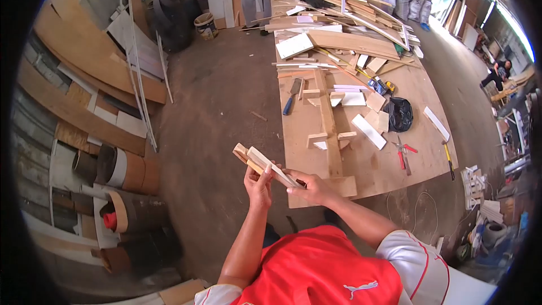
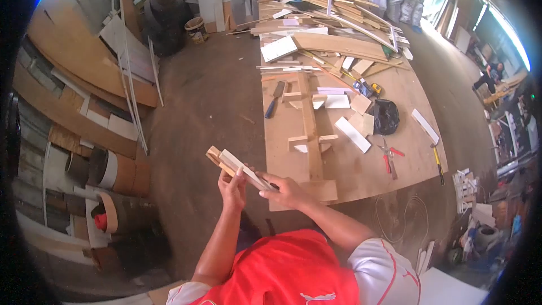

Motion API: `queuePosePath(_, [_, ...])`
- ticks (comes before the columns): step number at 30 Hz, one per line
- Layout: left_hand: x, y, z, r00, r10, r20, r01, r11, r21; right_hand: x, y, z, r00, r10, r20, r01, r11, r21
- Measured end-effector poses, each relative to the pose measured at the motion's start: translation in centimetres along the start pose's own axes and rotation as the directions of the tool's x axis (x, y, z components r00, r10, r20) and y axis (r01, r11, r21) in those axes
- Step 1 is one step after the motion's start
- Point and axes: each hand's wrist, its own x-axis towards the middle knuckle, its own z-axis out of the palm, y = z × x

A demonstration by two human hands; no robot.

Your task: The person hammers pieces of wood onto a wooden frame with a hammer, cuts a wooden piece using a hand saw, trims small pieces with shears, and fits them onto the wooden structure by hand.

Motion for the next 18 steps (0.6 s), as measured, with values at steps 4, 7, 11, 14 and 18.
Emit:
queuePosePath(4, [3.9, 4.6, -4.6, 0.998, -0.053, 0.040, 0.053, 0.999, 0.004, 6.0, -1.5, 6.2, 0.989, 0.048, -0.142, -0.049, 0.999, -0.004])
queuePosePath(7, [6.7, 7.1, -6.7, 0.992, -0.102, 0.070, 0.098, 0.993, 0.068, 10.0, -2.9, 9.3, 0.959, 0.076, -0.271, -0.078, 0.997, 0.007])
queuePosePath(11, [10.5, 7.9, -7.8, 0.981, -0.157, 0.117, 0.135, 0.975, 0.175, 12.9, -2.7, 11.3, 0.921, 0.075, -0.383, -0.079, 0.997, 0.005])
queuePosePath(14, [13.1, 6.9, -8.2, 0.959, -0.185, 0.216, 0.141, 0.968, 0.206, 14.0, -2.6, 10.6, 0.898, 0.162, -0.408, -0.187, 0.982, -0.021])
queuePosePath(18, [16.7, 6.1, -7.3, 0.917, -0.282, 0.281, 0.215, 0.945, 0.248, 16.3, -0.3, 9.3, 0.854, 0.151, -0.497, -0.221, 0.971, -0.085])
